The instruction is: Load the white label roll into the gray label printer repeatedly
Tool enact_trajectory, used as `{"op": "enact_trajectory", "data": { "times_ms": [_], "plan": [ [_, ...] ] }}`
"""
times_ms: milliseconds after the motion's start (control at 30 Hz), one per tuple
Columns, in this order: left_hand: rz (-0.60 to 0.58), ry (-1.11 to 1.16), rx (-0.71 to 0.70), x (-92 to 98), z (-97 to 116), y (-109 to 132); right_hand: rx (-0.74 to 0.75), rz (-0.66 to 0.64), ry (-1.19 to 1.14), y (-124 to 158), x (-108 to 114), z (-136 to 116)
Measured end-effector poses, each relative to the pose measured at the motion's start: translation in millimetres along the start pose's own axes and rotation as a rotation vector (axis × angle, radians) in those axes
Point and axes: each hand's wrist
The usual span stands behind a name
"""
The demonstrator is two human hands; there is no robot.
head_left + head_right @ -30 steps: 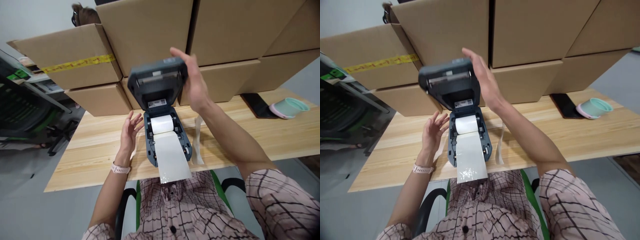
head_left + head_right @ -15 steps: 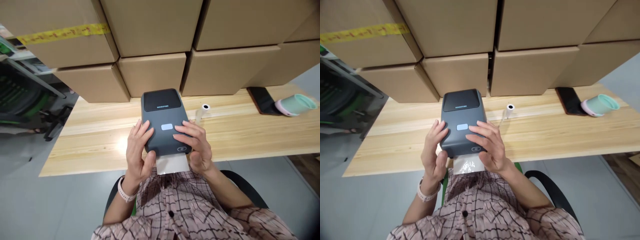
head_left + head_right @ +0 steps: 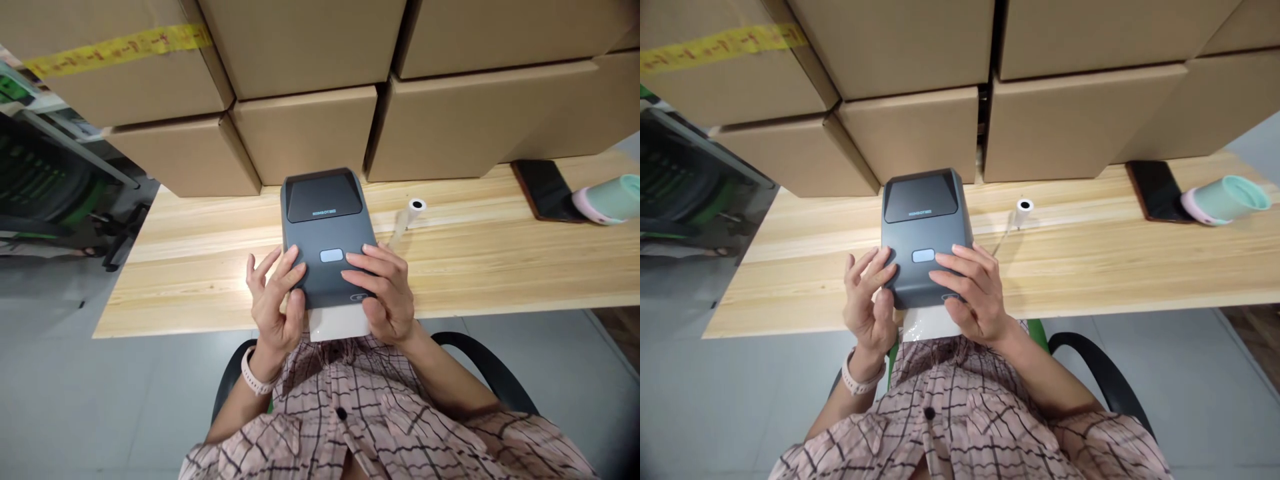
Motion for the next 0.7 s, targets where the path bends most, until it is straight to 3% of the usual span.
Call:
{"op": "enact_trajectory", "data": {
  "times_ms": [100,133,167,200,300,367,433,567,700],
  "plan": [
    [0.276,0.05,0.059,7.3,1.5,23.8,0.059,0.064,-0.02,-2.0,-3.7,1.9],
    [0.326,0.109,0.123,10.4,4.0,31.8,0.066,0.073,-0.026,-2.3,-4.9,2.4],
    [0.296,0.178,0.215,13.5,7.9,38.3,0.066,0.076,-0.03,-2.6,-5.9,2.8],
    [0.192,0.25,0.322,16.3,12.9,42.6,0.065,0.085,-0.032,-2.6,-6.8,3.2],
    [-0.31,0.483,0.639,20.3,29.1,42.0,0.062,0.11,-0.025,-2.3,-8.8,4.4],
    [-0.507,0.593,0.773,19.2,35.7,35.2,0.069,0.108,-0.02,-2.2,-8.8,5.1],
    [-0.542,0.565,0.763,17.0,36.8,29.7,0.077,0.089,-0.02,-2.7,-7.5,4.9],
    [-0.505,0.392,0.497,15.2,29.8,28.7,0.065,0.024,-0.007,-8.2,-0.3,0.2],
    [-0.475,0.387,0.34,15.9,23.7,34.2,0.019,-0.103,0.132,-21.3,11.7,-8.0]
  ]
}}
Point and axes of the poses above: each hand's wrist, its own y-axis away from the middle knuckle, its own x-axis out of the back of the hand, z = x × y, and after that the axes turned 3 degrees about -z, right-handed
